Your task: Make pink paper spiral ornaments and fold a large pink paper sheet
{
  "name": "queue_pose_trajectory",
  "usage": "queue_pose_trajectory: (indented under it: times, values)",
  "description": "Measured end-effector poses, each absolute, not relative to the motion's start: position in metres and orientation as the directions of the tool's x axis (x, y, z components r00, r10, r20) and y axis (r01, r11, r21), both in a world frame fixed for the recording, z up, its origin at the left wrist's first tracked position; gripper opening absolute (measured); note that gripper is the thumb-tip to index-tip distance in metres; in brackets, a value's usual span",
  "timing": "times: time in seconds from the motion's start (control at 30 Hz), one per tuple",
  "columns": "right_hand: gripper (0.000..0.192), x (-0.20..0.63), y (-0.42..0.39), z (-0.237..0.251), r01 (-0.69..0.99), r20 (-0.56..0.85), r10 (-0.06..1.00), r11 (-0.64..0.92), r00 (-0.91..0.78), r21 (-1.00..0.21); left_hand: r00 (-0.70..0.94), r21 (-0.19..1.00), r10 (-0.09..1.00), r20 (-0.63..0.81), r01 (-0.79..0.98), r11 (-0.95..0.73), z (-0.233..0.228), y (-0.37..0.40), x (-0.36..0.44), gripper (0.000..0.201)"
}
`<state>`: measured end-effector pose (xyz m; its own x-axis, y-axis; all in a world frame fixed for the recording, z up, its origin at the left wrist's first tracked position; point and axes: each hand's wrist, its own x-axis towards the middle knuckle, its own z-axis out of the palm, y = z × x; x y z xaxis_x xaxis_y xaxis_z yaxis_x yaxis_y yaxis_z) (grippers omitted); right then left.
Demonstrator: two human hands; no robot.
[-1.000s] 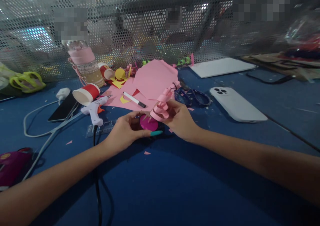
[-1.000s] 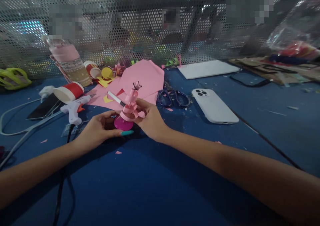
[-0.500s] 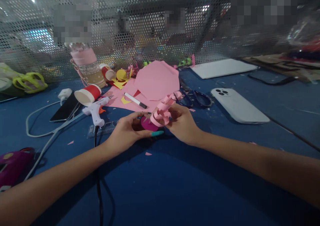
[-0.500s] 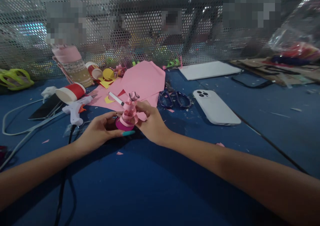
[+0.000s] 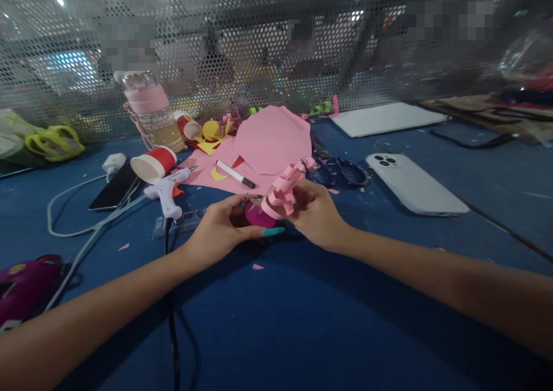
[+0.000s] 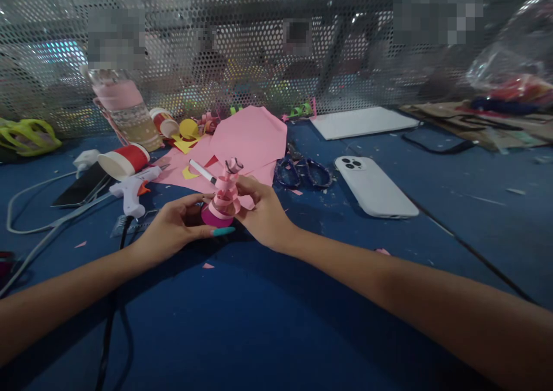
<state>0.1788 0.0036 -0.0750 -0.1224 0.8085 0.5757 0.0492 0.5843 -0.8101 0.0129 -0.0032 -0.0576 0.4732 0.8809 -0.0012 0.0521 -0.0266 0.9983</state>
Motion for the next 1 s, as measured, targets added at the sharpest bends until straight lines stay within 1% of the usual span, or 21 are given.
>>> queue_pose_trajectory:
  times: [0.17,0.3,0.47,0.53,0.67,0.83,0.93,1.0]
  values:
    - [0.013,0.1785,0.0026,-0.0728,0.048,0.572,0.81,0.581,-0.128,-0.812,0.467,0.999,0.884,-0.013,0.045,-0.01,-0.0577,-0.0029,0.0133,0.053]
    - [0.011,0.178,0.0022,-0.0719,0.055,0.541,0.829,0.552,-0.142,-0.832,0.467,0.998,0.884,-0.016,0.064,-0.016,-0.0569,-0.0032,0.0133,0.052]
    - [0.01,0.1779,0.0023,-0.0724,0.094,0.548,0.829,0.557,-0.106,-0.825,0.464,0.996,0.885,-0.028,0.086,-0.014,-0.055,-0.0041,0.0131,0.055]
    - [0.01,0.178,0.0022,-0.0727,0.1,0.546,0.833,0.553,-0.096,-0.827,0.46,0.993,0.887,-0.027,0.111,-0.028,-0.0541,-0.0042,0.0125,0.058]
    - [0.01,0.1779,0.0018,-0.0733,0.065,0.494,0.864,0.5,-0.098,-0.863,0.436,0.974,0.899,-0.038,0.216,-0.063,-0.0539,-0.0037,0.0103,0.071]
    - [0.011,0.1776,0.0019,-0.0735,0.101,0.482,0.873,0.488,-0.075,-0.867,0.466,0.959,0.884,-0.032,0.265,-0.105,-0.0558,-0.0037,0.0081,0.066]
    - [0.011,0.1777,0.0025,-0.0736,0.143,0.485,0.871,0.492,-0.083,-0.859,0.414,0.942,0.909,-0.054,0.322,-0.091,-0.0556,-0.0046,0.0082,0.078]
    - [0.012,0.1782,0.0032,-0.0739,0.183,0.488,0.869,0.495,-0.088,-0.849,0.375,0.939,0.926,-0.042,0.332,-0.091,-0.055,-0.0054,0.0085,0.085]
